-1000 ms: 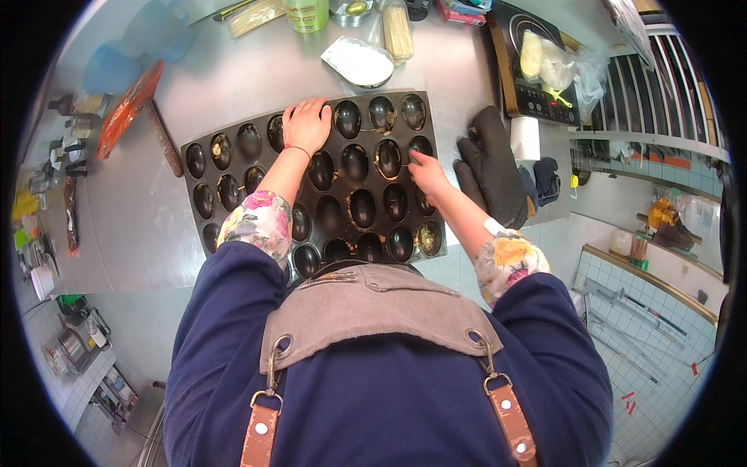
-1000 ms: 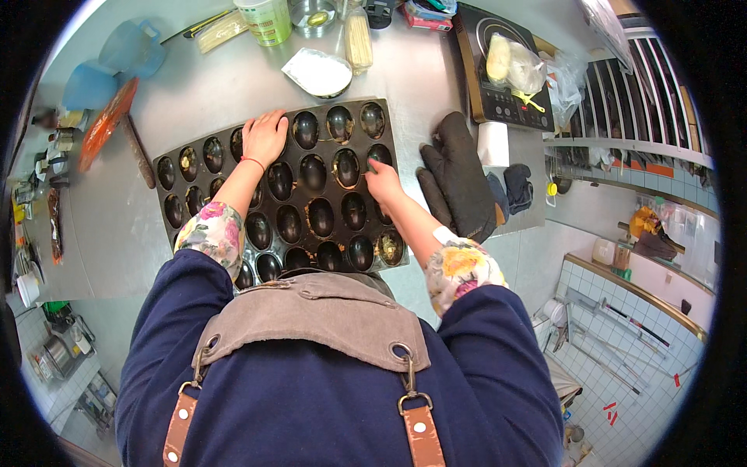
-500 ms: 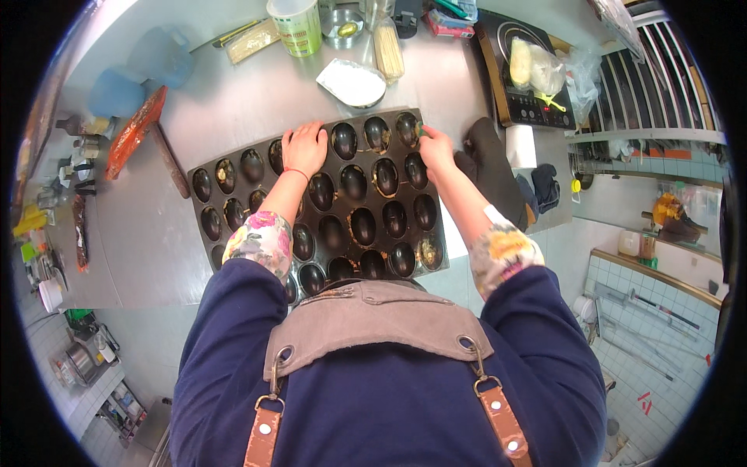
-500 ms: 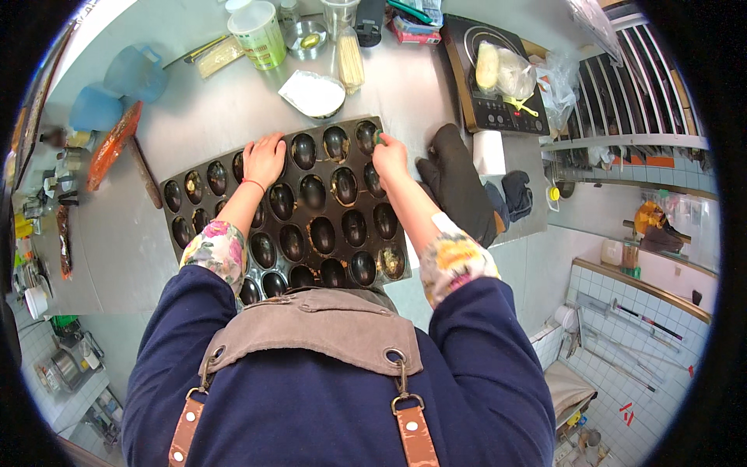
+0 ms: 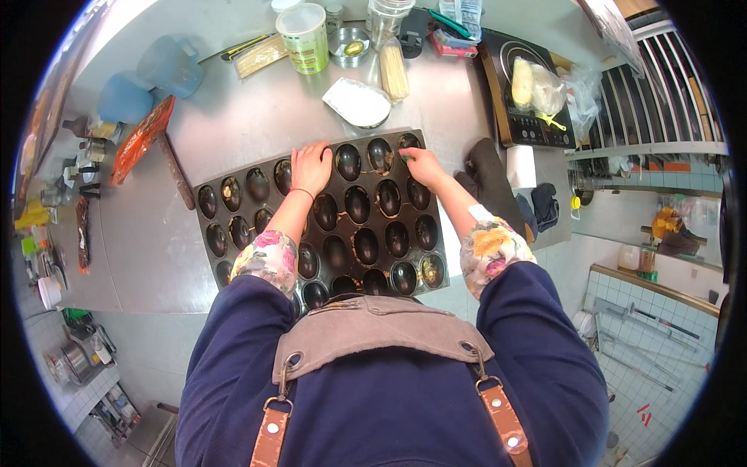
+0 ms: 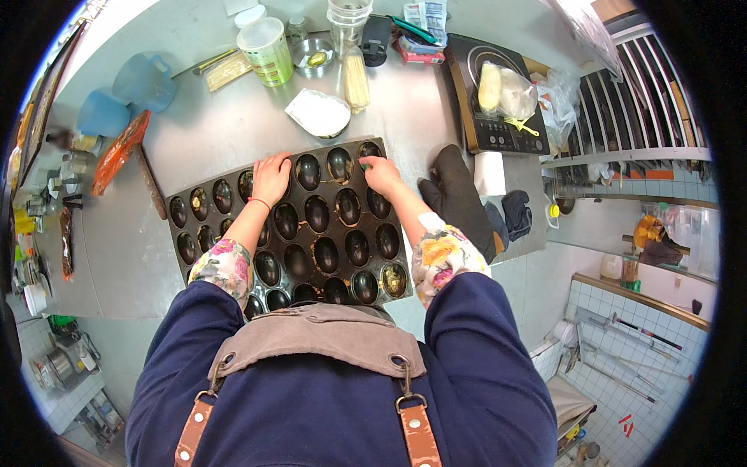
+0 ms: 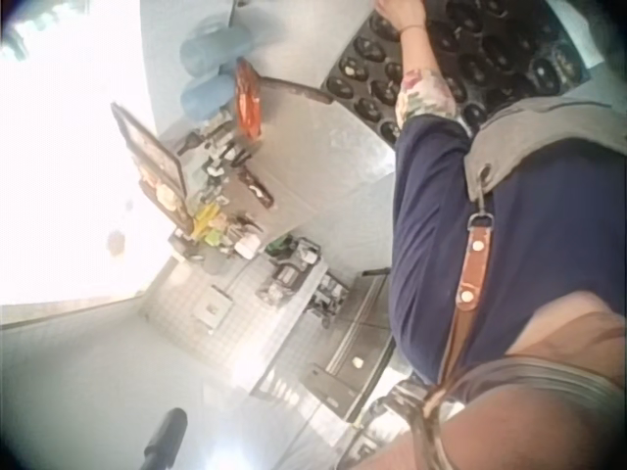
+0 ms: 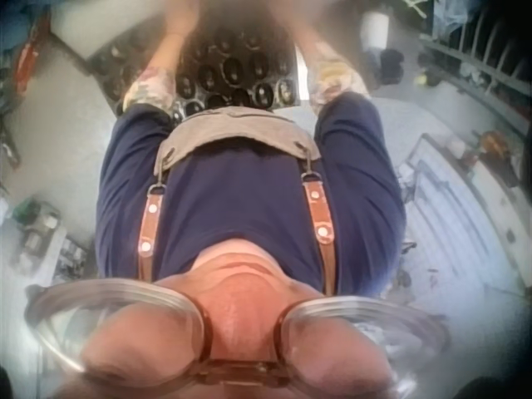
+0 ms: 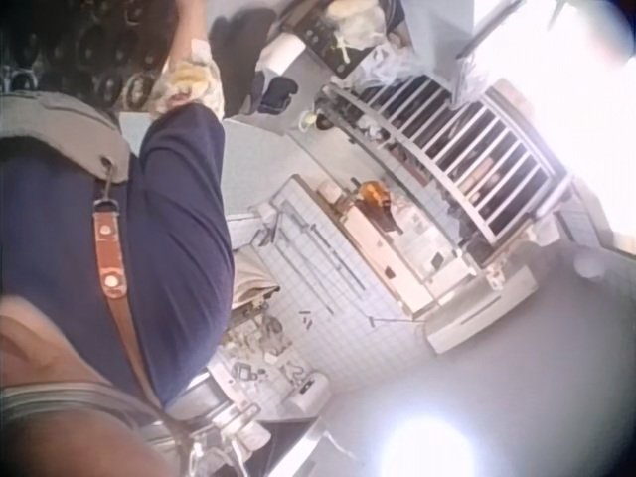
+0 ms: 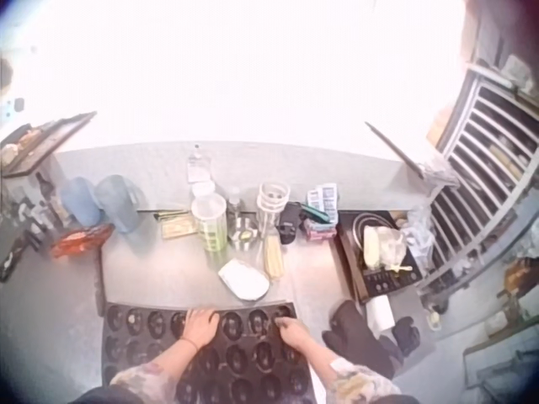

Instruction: The person cleans a multi-cavity baking mould by hand, wiping each individual cavity one by one.

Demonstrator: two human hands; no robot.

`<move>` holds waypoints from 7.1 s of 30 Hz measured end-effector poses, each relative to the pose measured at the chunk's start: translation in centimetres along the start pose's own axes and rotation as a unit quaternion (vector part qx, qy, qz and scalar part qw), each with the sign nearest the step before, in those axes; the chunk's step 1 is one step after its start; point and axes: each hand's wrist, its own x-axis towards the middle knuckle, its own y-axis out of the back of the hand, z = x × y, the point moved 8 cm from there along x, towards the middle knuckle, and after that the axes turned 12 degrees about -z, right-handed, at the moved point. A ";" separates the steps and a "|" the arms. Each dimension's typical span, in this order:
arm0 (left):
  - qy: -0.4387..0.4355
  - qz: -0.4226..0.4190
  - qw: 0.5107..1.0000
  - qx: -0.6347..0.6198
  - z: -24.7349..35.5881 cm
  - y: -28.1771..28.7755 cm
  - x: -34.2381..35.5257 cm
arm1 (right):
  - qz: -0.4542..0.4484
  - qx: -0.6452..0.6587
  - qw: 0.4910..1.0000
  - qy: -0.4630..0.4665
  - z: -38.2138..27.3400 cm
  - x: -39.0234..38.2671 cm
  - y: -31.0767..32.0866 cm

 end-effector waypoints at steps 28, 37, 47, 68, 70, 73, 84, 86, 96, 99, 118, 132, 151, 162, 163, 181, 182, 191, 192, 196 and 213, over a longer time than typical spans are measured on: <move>-0.037 0.052 0.997 -0.031 -1.5 0.4 -1.4 | 0.049 -0.661 0.618 0.423 -8.2 -4.5 2.0; -0.021 0.046 0.998 -0.028 -1.5 0.3 -0.7 | -0.008 -0.150 0.987 -0.047 -2.8 -3.9 -1.4; -0.012 0.000 0.998 -0.055 -1.9 -0.4 -0.4 | 0.176 0.684 0.682 -0.191 -0.1 2.5 -2.3; -0.009 -0.025 0.999 -0.043 -2.0 -0.3 -0.1 | 0.006 -0.712 0.683 0.166 -6.6 -3.7 -0.3; -0.004 -0.016 0.999 -0.047 -2.6 0.0 -0.2 | -0.109 -0.593 0.797 0.024 -7.1 -4.0 -1.3; 0.007 -0.051 0.998 -0.032 -1.9 -0.2 0.2 | -0.099 -0.221 0.968 -0.060 -3.9 -3.7 -0.6; 0.021 -0.014 0.998 -0.052 -2.2 -0.3 0.4 | 0.094 0.582 0.794 -0.150 -2.9 -0.4 -2.9; 0.014 -0.033 0.998 -0.043 -2.2 -0.5 0.7 | 0.006 0.260 0.957 -0.130 -2.4 -1.6 -2.6; 0.009 -0.061 0.998 -0.018 -1.7 0.2 0.5 | 0.020 -0.422 0.862 0.279 -14.8 -5.6 0.1; 0.005 -0.024 1.000 -0.006 -1.6 0.2 0.3 | 0.011 -0.628 0.718 0.299 -12.8 -3.5 -3.7; 0.013 -0.048 0.998 -0.040 -2.0 -0.9 0.6 | -0.023 0.602 0.786 -0.139 -7.3 -0.4 -8.6; -0.007 -0.074 0.996 -0.051 -1.8 -1.4 0.9 | -0.011 -0.764 0.567 0.309 -11.0 -4.5 -2.8; -0.018 -0.092 0.995 -0.043 -2.2 -1.8 1.5 | -0.133 -0.597 0.771 0.177 -9.8 -5.2 -5.4; 0.010 -0.106 0.994 -0.022 -1.6 -1.8 0.9 | -0.210 -0.147 0.962 -0.097 -7.8 -5.0 -5.5; 0.000 -0.108 0.994 -0.017 -1.2 -2.0 1.3 | -0.221 0.013 0.966 -0.137 -5.7 -5.1 -5.3; -0.022 -0.202 0.979 -0.009 -2.4 -1.4 1.2 | -0.004 -0.553 0.786 0.277 -16.5 -5.3 -11.1; -0.027 -0.191 0.981 -0.004 -2.8 -1.5 1.2 | 0.002 -0.495 0.838 0.229 -16.1 -5.0 -11.4; -0.001 -0.199 0.980 -0.018 -2.2 -1.9 0.9 | -0.134 0.474 0.863 -0.113 -11.2 -2.1 -14.1; -0.010 -0.196 0.981 -0.008 -2.0 -2.1 0.8 | -0.101 0.544 0.827 -0.099 -11.5 -1.6 -14.1; -0.022 -0.199 0.980 -0.015 -3.0 -2.0 1.5 | -0.093 0.500 0.857 -0.084 -13.4 -3.1 -13.8; 0.057 -0.240 0.962 -0.120 -6.0 -2.2 2.5 | -0.013 -0.201 0.980 -0.002 -15.0 -6.4 -10.7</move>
